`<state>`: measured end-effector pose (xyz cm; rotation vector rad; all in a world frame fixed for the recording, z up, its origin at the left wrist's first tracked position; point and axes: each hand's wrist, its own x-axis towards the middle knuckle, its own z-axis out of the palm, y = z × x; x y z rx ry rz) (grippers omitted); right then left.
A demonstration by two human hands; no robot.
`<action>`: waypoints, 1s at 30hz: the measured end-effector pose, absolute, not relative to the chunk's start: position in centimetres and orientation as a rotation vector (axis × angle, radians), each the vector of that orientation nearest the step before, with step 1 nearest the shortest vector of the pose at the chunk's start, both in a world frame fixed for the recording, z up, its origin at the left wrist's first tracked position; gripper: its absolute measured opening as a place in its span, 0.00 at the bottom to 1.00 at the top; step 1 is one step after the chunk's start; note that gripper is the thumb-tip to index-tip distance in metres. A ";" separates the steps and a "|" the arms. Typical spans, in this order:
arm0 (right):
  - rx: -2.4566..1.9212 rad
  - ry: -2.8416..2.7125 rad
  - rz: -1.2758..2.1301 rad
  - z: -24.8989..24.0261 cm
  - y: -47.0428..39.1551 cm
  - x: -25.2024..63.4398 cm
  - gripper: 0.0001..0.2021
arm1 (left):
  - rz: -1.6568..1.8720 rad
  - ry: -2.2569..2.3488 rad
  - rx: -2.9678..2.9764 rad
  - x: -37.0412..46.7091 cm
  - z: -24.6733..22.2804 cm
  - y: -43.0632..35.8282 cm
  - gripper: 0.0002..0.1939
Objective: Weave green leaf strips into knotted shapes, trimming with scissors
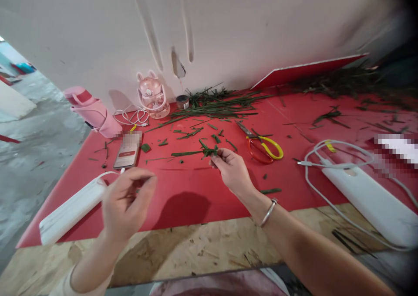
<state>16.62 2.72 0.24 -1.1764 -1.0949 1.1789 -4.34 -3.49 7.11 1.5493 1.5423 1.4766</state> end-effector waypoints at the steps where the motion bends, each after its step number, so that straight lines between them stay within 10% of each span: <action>1: -1.151 -1.080 1.152 0.3 2.6 16.5 0.07 | 1.315 1.523 1.533 -3.5 6.7 -3.4 0.05; 6: -1.121 -1.091 1.133 0.1 2.3 16.0 0.07 | 1.292 1.341 1.471 2.2 4.1 -0.8 0.17; 17: -1.184 -1.076 1.258 0.3 2.3 15.8 0.07 | 1.441 1.357 1.788 2.9 1.8 1.6 0.08; 30: -1.120 -1.155 1.201 0.2 1.9 15.7 0.07 | 1.369 1.077 0.727 3.2 1.9 2.3 0.18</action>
